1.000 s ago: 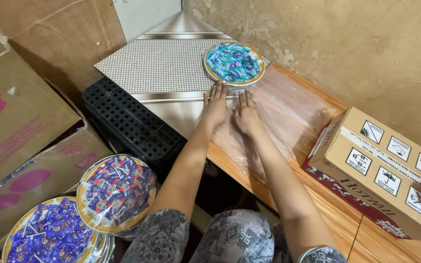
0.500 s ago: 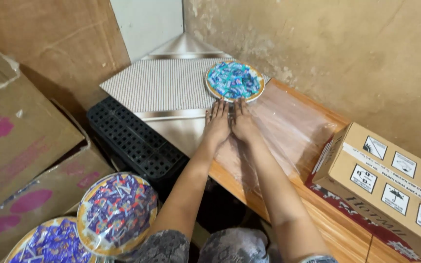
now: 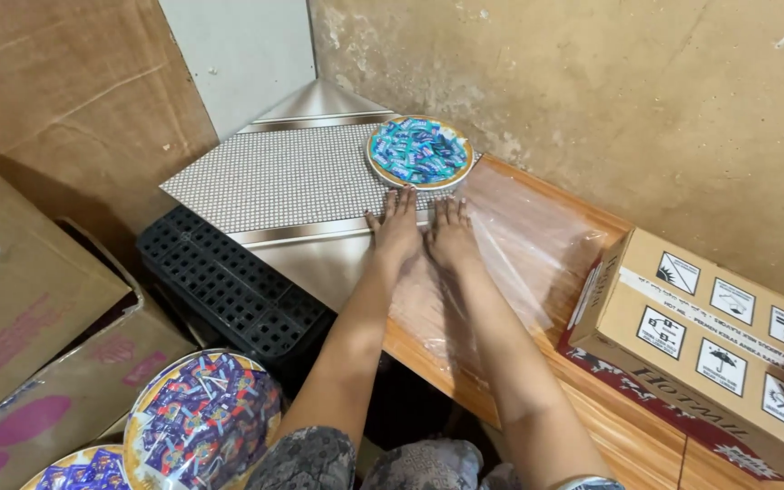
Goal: Wrapping plates containing small components in plastic film and packing them into a cardboard box.
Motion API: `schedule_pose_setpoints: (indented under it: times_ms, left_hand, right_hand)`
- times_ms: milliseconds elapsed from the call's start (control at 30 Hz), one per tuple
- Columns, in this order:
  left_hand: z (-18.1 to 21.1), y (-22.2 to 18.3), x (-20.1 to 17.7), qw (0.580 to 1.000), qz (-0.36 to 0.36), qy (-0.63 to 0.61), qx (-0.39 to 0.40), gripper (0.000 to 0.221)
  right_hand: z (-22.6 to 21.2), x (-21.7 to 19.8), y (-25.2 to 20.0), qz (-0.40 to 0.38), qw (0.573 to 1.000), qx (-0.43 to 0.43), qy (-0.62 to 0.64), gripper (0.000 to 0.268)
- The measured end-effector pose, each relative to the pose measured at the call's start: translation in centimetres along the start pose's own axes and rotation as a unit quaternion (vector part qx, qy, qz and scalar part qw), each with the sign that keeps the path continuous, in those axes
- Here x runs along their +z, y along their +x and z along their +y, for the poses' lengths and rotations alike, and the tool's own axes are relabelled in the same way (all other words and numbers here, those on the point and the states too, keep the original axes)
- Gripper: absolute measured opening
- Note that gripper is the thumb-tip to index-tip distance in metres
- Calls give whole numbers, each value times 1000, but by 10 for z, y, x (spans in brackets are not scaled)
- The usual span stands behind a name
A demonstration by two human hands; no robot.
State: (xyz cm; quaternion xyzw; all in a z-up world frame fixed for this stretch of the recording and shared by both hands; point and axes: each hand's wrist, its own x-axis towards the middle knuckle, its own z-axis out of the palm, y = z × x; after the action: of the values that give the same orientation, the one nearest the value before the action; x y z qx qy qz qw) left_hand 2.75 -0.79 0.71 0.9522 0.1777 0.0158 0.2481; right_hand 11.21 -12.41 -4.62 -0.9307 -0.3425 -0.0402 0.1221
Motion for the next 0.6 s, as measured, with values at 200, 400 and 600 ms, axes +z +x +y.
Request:
schedule_pose_setpoints:
  times_ms: [200,400,600]
  left_hand:
    - [-32,16,9,999,-30,-31,2,66]
    - [5,-37,-23,984,-49,-169,-18,81]
    - [35,-90,-52,990,-10,-96,-101,82]
  right_hand:
    - [-19,-61,-51,76,980,-116,139,60]
    - [20,-79,-84,225,967,1,117,48]
    - [64,-61,-130,6,981,186,57,48]
